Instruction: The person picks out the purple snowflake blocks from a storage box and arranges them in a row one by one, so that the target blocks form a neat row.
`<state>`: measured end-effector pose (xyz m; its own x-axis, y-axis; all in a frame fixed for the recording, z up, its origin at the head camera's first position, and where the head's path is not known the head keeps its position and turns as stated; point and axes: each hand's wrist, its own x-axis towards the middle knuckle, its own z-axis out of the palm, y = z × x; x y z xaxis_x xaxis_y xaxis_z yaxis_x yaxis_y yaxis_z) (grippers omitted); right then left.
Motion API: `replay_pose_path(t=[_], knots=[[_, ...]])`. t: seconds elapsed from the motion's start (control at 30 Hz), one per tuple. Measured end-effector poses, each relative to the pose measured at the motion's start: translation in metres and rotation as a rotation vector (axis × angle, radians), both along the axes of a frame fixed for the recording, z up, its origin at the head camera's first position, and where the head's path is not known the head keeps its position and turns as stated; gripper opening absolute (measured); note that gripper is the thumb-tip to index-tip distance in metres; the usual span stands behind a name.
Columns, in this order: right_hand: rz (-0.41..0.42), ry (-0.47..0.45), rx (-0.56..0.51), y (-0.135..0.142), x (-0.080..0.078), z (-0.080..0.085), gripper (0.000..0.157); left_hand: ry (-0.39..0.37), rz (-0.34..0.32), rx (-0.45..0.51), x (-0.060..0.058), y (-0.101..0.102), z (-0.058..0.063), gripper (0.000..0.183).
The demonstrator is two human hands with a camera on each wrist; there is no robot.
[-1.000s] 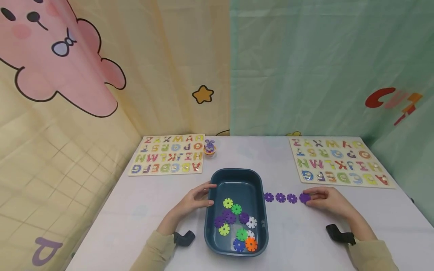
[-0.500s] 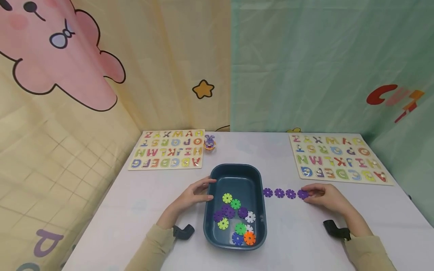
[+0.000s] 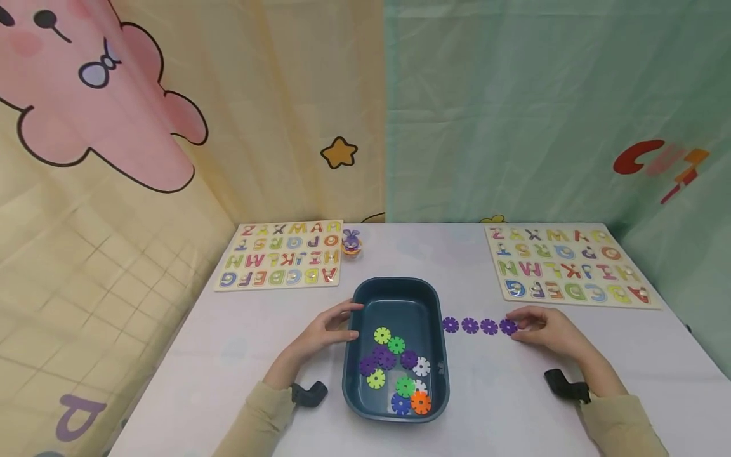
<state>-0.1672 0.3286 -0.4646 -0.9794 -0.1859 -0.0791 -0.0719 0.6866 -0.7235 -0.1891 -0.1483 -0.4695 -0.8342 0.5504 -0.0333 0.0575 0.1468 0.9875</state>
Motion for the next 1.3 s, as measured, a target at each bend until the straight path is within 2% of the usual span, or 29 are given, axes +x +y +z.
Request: replay_pose_path(t=[0.43, 0.53, 0.7, 0.8, 1.0, 1.3], knots=[[0.005, -0.004, -0.001, 0.0, -0.001, 0.0, 0.042, -0.009, 0.006, -0.011, 0.003, 0.0, 0.001, 0.057], [0.003, 0.006, -0.008, -0.003, -0.002, 0.006, 0.044, -0.013, 0.008, -0.012, 0.003, 0.0, 0.001, 0.057], [0.019, 0.048, -0.065, -0.015, -0.004, 0.026, 0.046, -0.016, 0.012, -0.011, 0.002, 0.0, 0.001, 0.056], [0.073, 0.093, -0.129, -0.03, -0.007, 0.039, 0.042, -0.015, 0.012, -0.01, 0.002, 0.0, 0.0, 0.055], [0.24, 0.157, -0.216, -0.068, -0.018, 0.06, 0.036, -0.005, 0.011, -0.011, 0.001, 0.0, -0.001, 0.054], [0.463, 0.073, -0.271, -0.126, -0.032, 0.067, 0.033, -0.003, 0.02, -0.025, 0.001, 0.0, -0.001, 0.054]])
